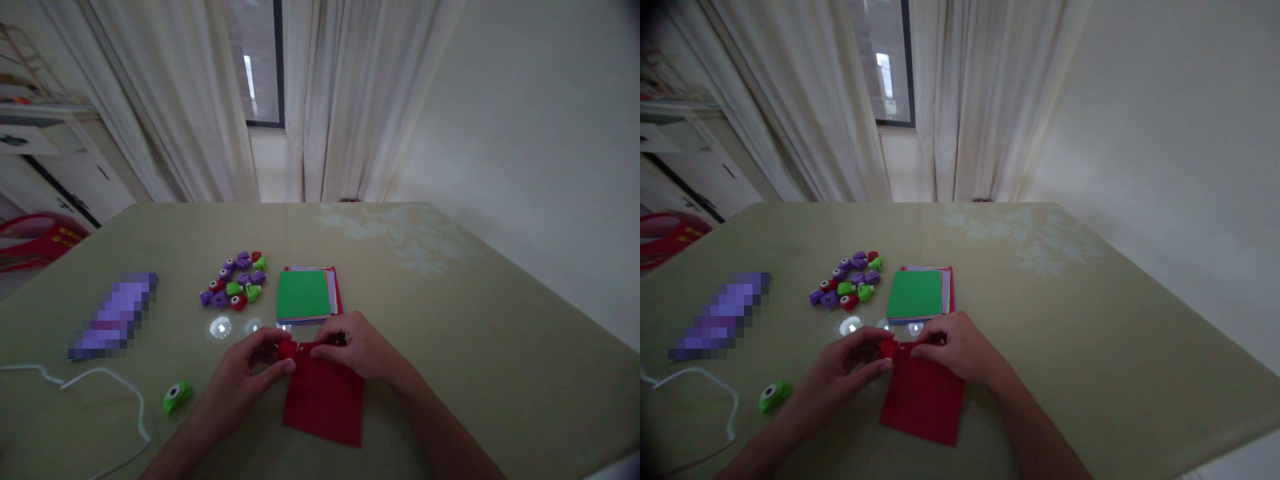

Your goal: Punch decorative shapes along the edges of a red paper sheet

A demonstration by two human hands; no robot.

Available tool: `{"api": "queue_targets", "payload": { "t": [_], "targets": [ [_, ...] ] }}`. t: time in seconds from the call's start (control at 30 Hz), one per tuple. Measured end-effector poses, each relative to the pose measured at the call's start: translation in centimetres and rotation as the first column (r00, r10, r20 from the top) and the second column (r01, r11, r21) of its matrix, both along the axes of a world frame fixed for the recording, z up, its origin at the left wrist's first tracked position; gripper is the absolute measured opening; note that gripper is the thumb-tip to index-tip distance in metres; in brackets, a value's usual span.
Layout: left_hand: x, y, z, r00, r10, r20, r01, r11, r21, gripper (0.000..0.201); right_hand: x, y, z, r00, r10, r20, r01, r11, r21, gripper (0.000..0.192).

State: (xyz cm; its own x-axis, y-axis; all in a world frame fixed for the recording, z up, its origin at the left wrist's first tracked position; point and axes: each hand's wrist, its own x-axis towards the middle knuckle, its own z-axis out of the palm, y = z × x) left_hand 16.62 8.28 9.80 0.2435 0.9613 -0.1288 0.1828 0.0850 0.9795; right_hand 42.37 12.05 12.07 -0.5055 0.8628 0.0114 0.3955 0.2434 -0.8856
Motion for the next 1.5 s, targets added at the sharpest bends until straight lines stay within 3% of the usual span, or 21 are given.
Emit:
{"api": "queue_targets", "payload": {
  "t": [0.5, 1.23, 1.5],
  "targets": [
    [-0.33, -0.01, -0.63, 1.0, -0.014, 0.019, 0.014, 1.0, -0.027, 0.042, 0.13, 0.03, -0.01, 1.0, -0.012, 0.011, 0.012, 1.0, 0.02, 0.01],
    [0.26, -0.09, -0.18, 0.999, 0.026, -0.045, -0.024, 0.999, 0.049, 0.037, 0.07, -0.01, 0.05, 0.999, 0.003, 0.039, -0.004, 0.999, 0.035, 0.01],
    [0.57, -0.2, 0.21, 0.991, 0.048, -0.123, -0.032, 0.991, 0.132, 0.034, 0.01, -0.08, -0.05, 0.998, 0.022, 0.062, -0.023, 0.999, 0.024, 0.011]
  ]
}}
